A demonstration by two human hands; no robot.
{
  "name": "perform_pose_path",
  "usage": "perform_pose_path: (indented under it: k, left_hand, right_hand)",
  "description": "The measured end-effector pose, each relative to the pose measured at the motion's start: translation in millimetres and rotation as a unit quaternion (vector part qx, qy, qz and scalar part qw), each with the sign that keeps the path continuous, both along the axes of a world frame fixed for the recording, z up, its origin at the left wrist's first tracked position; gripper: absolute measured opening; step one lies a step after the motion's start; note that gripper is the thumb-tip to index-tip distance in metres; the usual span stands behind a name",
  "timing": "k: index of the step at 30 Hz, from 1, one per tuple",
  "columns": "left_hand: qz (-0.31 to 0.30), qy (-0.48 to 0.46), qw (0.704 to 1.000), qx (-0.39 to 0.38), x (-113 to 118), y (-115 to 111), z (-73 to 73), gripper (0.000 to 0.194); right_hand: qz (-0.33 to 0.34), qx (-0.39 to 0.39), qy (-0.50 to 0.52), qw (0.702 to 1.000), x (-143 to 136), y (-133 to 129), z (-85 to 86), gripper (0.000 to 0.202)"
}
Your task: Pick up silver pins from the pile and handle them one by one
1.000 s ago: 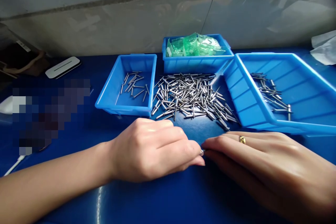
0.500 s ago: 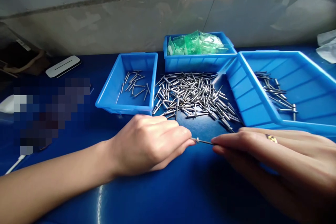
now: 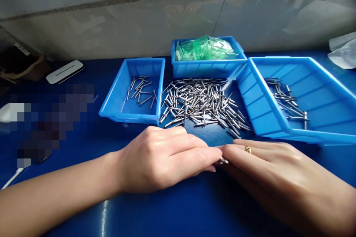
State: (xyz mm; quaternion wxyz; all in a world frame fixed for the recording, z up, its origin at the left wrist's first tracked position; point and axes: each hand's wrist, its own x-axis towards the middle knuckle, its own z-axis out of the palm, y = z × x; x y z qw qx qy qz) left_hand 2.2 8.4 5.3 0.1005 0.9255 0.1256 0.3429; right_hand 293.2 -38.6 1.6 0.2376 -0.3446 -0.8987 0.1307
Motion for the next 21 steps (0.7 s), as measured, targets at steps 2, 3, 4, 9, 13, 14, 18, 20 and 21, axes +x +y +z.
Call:
perform_pose_path:
  k: [2,3,4,9,13,14,18,20,21]
  left_hand:
    - [-0.018,0.011,0.999,-0.031,0.8,0.9,1.1,0.025]
    - [-0.025,0.019,0.999,-0.039,1.2,1.1,1.4,0.027]
    - [-0.029,0.021,0.999,-0.040,1.6,1.1,1.2,0.029]
    - [-0.011,-0.021,1.000,-0.007,1.4,-1.5,-4.1,0.024]
    - [0.017,0.034,0.999,0.010,-1.0,-1.9,-2.1,0.038]
    - [0.020,0.051,0.998,0.016,-1.5,-1.6,-1.0,0.043]
    - [0.021,0.064,0.997,0.036,-1.5,-0.9,0.1,0.050]
    - [0.032,0.064,0.997,0.039,-0.4,-1.0,-0.9,0.051]
    - [0.039,0.062,0.997,0.037,0.3,-1.0,-1.3,0.051]
  right_hand:
    - [0.034,-0.013,0.013,0.999,-0.1,2.1,1.7,0.034]
    - [0.041,-0.013,0.015,0.999,-0.8,3.4,2.8,0.036]
    - [0.043,-0.008,0.016,0.999,-1.8,4.6,3.9,0.038]
    - [0.038,0.034,0.008,0.999,-6.1,4.8,4.9,0.052]
    - [0.036,0.027,0.023,0.999,-4.4,-0.7,2.0,0.052]
    - [0.034,0.023,0.023,0.999,-3.6,-1.5,1.6,0.052]
    - [0.047,0.031,0.014,0.998,-0.5,-0.5,1.0,0.052]
    - [0.038,0.043,0.007,0.998,0.8,1.5,0.3,0.051]
    - [0.030,0.048,0.007,0.998,1.4,2.3,-0.1,0.050]
